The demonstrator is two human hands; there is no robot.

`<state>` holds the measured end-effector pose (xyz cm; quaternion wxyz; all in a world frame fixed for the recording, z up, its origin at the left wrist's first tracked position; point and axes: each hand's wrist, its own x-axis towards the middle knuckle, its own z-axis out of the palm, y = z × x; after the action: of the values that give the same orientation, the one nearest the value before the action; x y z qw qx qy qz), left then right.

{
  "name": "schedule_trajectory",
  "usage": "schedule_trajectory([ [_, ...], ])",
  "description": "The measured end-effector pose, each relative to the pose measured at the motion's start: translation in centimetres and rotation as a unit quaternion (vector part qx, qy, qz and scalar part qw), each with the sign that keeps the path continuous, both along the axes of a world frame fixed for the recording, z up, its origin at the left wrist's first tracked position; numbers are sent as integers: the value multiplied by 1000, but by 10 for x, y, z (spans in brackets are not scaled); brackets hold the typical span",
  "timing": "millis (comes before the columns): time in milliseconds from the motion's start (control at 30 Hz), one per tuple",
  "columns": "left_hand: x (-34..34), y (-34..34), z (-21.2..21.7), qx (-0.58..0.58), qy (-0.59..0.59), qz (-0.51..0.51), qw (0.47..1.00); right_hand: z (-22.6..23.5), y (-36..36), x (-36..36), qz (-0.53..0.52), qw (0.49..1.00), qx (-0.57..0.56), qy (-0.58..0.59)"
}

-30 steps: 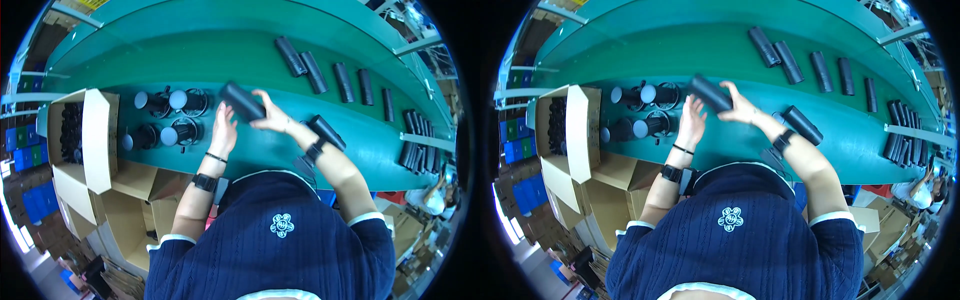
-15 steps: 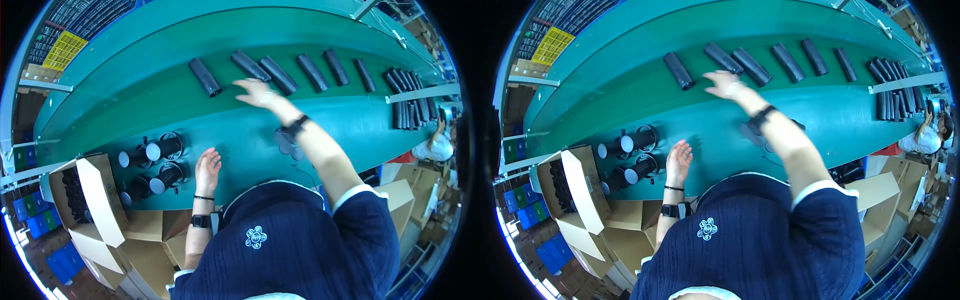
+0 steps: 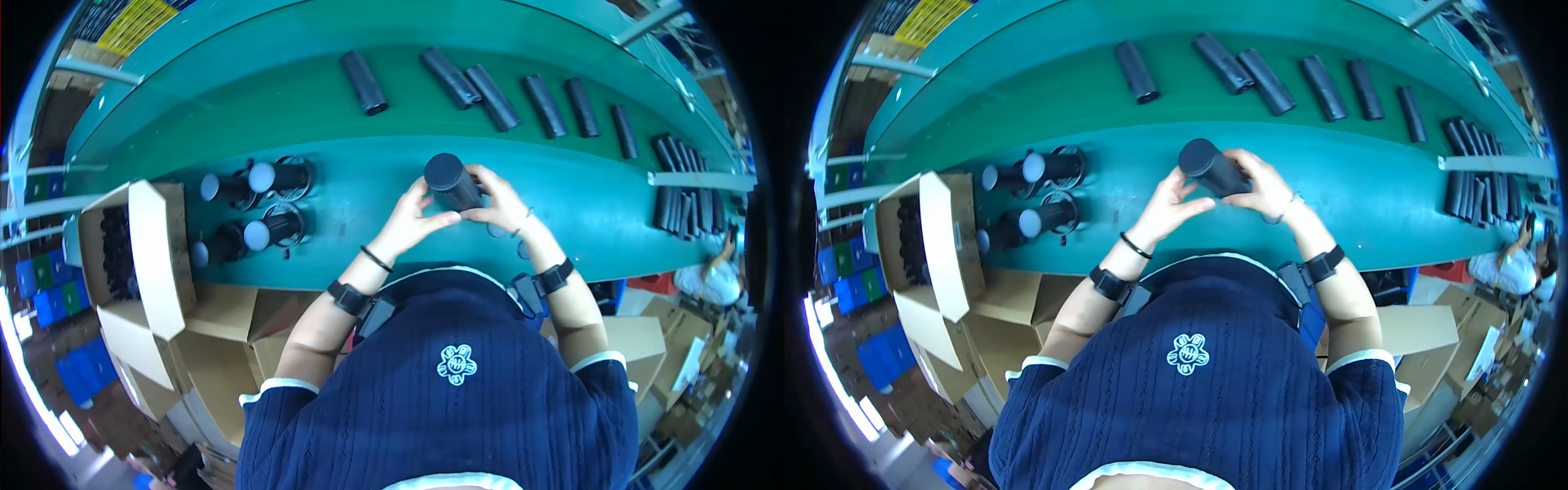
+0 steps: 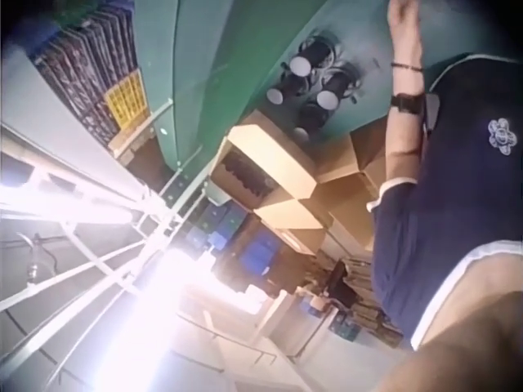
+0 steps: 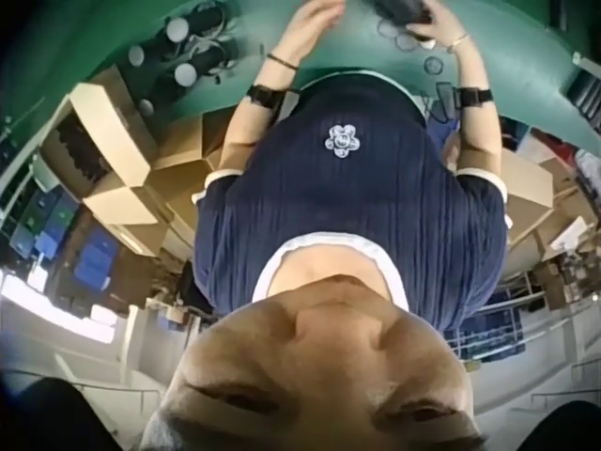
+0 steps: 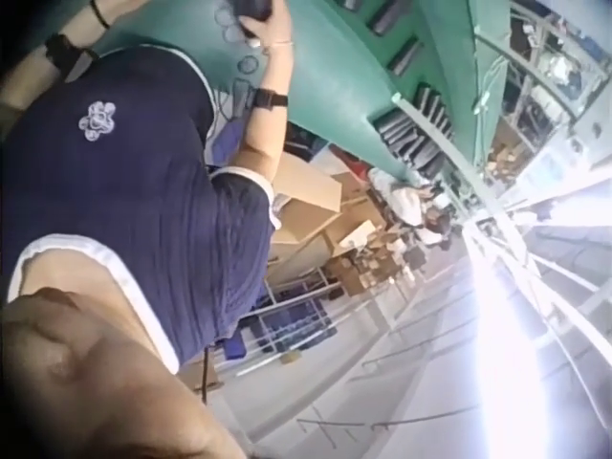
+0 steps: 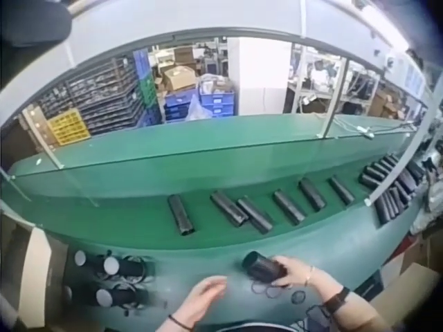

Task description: The person fits caps onto black cylinders by hand, stacks them on the conveyor, and then places the assembled cylinders into a cardboard box lined with newspaper.

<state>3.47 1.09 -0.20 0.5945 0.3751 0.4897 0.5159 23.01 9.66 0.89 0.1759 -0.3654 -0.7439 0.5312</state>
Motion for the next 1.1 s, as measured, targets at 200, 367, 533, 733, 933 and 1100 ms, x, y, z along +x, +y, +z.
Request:
schedule_trajectory([
  [200, -56, -24, 15, 71, 157, -5, 985, -4, -4, -48, 75, 978, -143, 132],
  [367, -70, -45, -3, 82, 251, -37, 964, 0, -10, -79, 119, 964, -218, 97],
  [533, -71, -47, -5, 83, 254, -3, 964, -10, -17, -92, 56, 949, -280, 137],
  [733, -60, -47, -19, 69, 145, 6, 987, -16, -22, -95, 31, 949, -281, 142],
  [933, -58, -47, -14, 10, 39, 42, 998, -15, -30, -100, 20, 939, -316, 137],
  [1100, -69, -26, -36, -12, -17, 86, 996, -24, -9, -112, 52, 965, -244, 82],
])
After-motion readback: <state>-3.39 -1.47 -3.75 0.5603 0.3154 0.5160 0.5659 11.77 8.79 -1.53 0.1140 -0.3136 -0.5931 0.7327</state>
